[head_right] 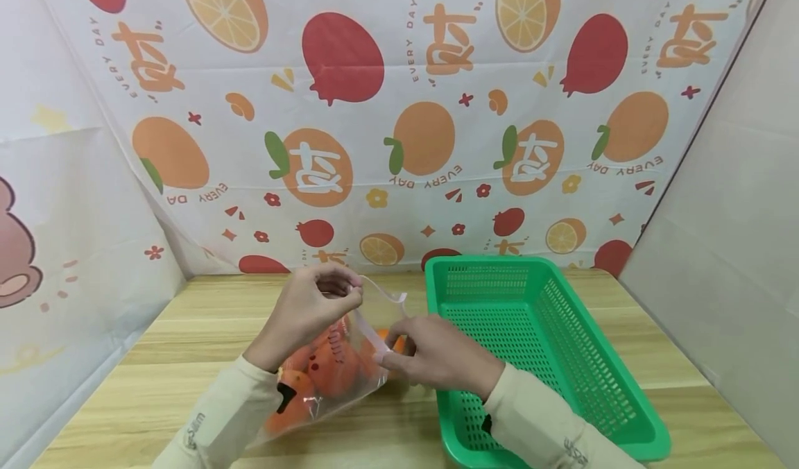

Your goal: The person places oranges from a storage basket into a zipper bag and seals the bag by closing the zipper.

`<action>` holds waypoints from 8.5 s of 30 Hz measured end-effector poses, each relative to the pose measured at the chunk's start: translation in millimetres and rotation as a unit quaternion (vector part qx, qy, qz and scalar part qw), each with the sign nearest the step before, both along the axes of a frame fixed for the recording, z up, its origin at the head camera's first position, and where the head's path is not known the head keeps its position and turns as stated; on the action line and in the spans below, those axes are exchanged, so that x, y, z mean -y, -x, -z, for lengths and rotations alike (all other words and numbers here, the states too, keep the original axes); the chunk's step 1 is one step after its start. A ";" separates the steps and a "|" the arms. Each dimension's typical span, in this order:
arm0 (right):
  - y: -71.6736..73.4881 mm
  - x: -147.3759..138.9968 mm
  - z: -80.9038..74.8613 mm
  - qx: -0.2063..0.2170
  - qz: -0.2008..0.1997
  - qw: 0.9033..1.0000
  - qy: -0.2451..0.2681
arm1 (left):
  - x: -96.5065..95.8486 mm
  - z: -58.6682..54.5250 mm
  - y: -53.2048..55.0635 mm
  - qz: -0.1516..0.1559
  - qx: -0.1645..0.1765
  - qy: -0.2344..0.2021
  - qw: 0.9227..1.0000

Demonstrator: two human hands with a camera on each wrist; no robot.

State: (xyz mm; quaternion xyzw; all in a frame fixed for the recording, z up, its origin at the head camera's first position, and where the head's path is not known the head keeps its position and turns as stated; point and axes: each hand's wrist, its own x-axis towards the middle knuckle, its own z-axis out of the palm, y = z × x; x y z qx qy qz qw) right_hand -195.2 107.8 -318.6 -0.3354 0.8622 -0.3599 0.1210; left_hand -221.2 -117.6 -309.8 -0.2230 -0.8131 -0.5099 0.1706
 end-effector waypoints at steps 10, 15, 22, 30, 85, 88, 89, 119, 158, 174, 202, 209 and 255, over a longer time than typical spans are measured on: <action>-2.0 14.4 2.9 0.062 0.061 0.993 0.081 | 2.9 -4.1 0.3 -0.018 -0.010 -0.001 1.000; -3.4 17.8 -3.8 0.059 0.070 0.990 0.107 | 6.2 -7.7 -0.6 -0.038 -0.019 -0.005 0.999; -5.1 19.6 -16.5 0.036 0.072 0.986 0.143 | 11.5 -12.8 -2.4 -0.072 -0.035 -0.035 0.996; -0.9 22.2 -29.2 -0.030 0.084 0.982 0.165 | 17.3 -20.3 -6.2 -0.106 -0.069 -0.059 0.990; 41.8 -2.2 -51.4 -0.244 0.084 0.932 0.253 | 104.3 19.8 30.2 -0.057 0.123 -0.181 0.974; 40.8 -7.5 -52.0 -0.246 0.101 0.934 0.237 | 110.0 18.9 24.9 -0.057 0.108 -0.193 0.974; 40.1 -9.0 -52.2 -0.248 0.105 0.935 0.232 | 111.5 18.4 22.9 -0.057 0.102 -0.194 0.974; 43.4 -39.0 -53.9 -0.188 0.097 0.938 0.275 | 118.4 12.2 -6.4 -0.094 -0.047 -0.077 0.991; 42.9 -31.4 -45.8 -0.244 0.107 0.924 0.273 | -47.2 -60.1 24.7 0.065 -0.326 0.244 0.911; 25.1 -27.1 -52.1 -0.272 0.129 0.917 0.261 | -11.6 -65.4 7.2 0.051 -0.299 0.241 0.922; 18.0 -48.4 -45.8 -0.274 0.144 0.908 0.283 | 101.5 -44.7 -7.0 -0.041 -0.248 0.226 0.941; 19.9 -50.8 -43.6 -0.273 0.149 0.908 0.281 | 129.5 -40.0 -10.0 -0.068 -0.225 0.208 0.949; 32.5 -21.8 -7.1 0.077 0.128 0.980 0.129 | 87.4 57.6 -26.9 -0.106 0.238 -0.116 0.959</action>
